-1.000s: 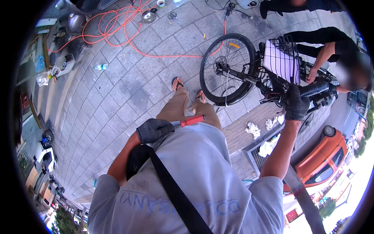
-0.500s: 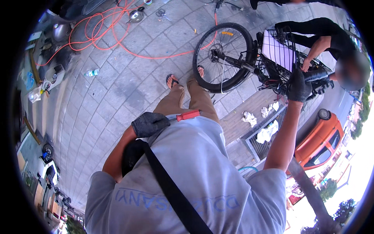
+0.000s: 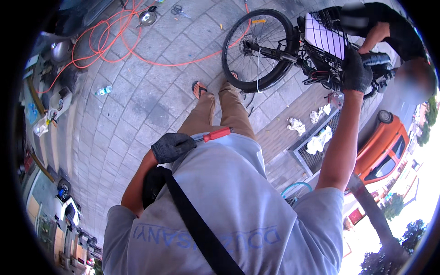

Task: The person uses a red screwdriver to tighten bolts on the handlebars of an electric bicycle. They adjust the handlebar position and secure the stem while standing on a sidewalk.

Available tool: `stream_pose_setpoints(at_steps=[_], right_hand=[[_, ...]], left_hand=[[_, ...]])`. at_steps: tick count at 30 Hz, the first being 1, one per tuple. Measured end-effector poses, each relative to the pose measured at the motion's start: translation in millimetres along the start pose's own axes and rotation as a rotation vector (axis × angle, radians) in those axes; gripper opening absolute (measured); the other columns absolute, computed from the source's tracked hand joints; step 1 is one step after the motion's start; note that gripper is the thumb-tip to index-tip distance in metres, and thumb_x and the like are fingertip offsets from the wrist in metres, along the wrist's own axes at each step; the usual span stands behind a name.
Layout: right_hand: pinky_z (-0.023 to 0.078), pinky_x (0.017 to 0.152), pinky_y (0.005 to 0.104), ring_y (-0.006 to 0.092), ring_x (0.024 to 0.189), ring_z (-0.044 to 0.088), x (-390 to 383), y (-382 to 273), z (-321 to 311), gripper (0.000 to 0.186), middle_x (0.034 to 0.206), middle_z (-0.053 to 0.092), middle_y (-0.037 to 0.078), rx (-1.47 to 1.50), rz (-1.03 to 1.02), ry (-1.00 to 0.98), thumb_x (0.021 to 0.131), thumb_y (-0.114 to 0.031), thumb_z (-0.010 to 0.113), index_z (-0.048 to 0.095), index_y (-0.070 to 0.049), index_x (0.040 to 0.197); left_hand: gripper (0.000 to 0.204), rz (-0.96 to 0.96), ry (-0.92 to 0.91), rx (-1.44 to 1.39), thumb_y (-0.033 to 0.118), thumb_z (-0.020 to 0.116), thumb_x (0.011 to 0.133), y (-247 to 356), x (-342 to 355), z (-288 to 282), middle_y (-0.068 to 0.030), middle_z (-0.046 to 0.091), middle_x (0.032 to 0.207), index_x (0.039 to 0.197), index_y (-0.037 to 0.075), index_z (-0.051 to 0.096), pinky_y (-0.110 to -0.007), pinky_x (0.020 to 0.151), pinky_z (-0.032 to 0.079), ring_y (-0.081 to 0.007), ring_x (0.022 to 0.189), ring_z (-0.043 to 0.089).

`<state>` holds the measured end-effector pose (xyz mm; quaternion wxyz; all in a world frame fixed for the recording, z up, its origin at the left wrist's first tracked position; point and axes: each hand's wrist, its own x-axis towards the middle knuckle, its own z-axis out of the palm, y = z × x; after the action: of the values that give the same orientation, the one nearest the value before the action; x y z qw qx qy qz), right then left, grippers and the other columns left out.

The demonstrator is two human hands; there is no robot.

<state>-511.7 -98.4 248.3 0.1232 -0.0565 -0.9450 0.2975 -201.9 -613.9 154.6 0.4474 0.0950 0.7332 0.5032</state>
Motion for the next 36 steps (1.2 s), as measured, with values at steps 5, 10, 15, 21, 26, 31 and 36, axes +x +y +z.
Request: stream_pose_setpoints(at_steps=[5,10,15,21,26,31,36], right_hand=[[0.053,0.068,0.0290,0.0126,0.073,0.068,-0.6,16.4,-1.8,0.018,0.081,0.073,0.003,-0.270,-0.248,-0.035,0.091,-0.020,0.073,0.079,-0.013,0.106],[0.054,0.073,0.0338,0.0195,0.076,0.070,-0.2,6.6,-2.7,0.022,0.081,0.073,0.007,-0.331,-0.236,-0.028,0.090,-0.028,0.073,0.079,-0.011,0.103],[0.041,0.050,0.0304,0.0128,0.052,0.055,-3.5,-38.1,9.2,0.028,0.064,0.064,0.003,0.233,0.409,0.147,0.085,-0.026,0.080,0.071,-0.002,0.075],[0.052,0.064,0.0382,0.0220,0.068,0.069,-9.1,-62.9,-1.4,0.053,0.073,0.071,0.013,0.006,0.392,0.004,0.081,-0.053,0.076,0.074,0.000,0.084],[0.055,0.079,0.0440,0.0358,0.083,0.073,-24.5,-56.8,-7.0,0.057,0.087,0.074,0.022,-0.054,0.149,0.134,0.079,-0.057,0.078,0.075,-0.002,0.092],[0.055,0.076,0.0428,0.0351,0.084,0.072,-52.5,-28.9,-17.6,0.041,0.096,0.074,0.020,0.241,-0.235,0.263,0.087,-0.038,0.077,0.070,-0.001,0.104],[0.056,0.078,0.0335,0.0223,0.083,0.072,-165.2,34.7,-14.0,0.019,0.091,0.075,0.009,0.288,-0.369,0.142,0.090,-0.020,0.073,0.074,-0.008,0.104]], left_hand=[[0.031,0.025,-0.079,0.101,0.034,0.060,0.098,9.5,11.4,1.1,-0.0172,0.072,0.106,0.107,0.008,0.074,-0.041,0.088,0.055,-0.0351,0.100,0.069],[0.032,-0.070,-0.147,0.066,0.035,0.060,0.098,29.3,25.1,-0.9,-0.0182,0.072,0.104,0.106,0.007,0.074,-0.042,0.086,0.055,-0.0366,0.098,0.069],[0.031,-0.037,-0.179,0.140,0.034,0.061,0.097,43.6,41.8,0.1,-0.0185,0.072,0.103,0.107,0.007,0.074,-0.042,0.086,0.055,-0.0371,0.096,0.069],[0.030,-0.115,-0.232,0.169,0.033,0.062,0.097,61.5,48.5,15.5,-0.0185,0.072,0.101,0.106,0.007,0.074,-0.042,0.083,0.055,-0.0374,0.094,0.070],[0.030,-0.153,-0.226,0.265,0.032,0.061,0.098,81.1,54.0,37.8,-0.0185,0.073,0.099,0.105,0.006,0.075,-0.041,0.081,0.055,-0.0364,0.092,0.071],[0.031,-0.235,-0.204,0.189,0.032,0.060,0.099,97.5,57.5,75.5,-0.0184,0.073,0.099,0.105,0.005,0.075,-0.039,0.083,0.056,-0.0346,0.093,0.072],[0.036,-0.230,-0.207,0.277,0.038,0.060,0.099,103.3,64.0,113.8,-0.0177,0.074,0.100,0.106,0.007,0.075,-0.039,0.086,0.055,-0.0323,0.094,0.072]])
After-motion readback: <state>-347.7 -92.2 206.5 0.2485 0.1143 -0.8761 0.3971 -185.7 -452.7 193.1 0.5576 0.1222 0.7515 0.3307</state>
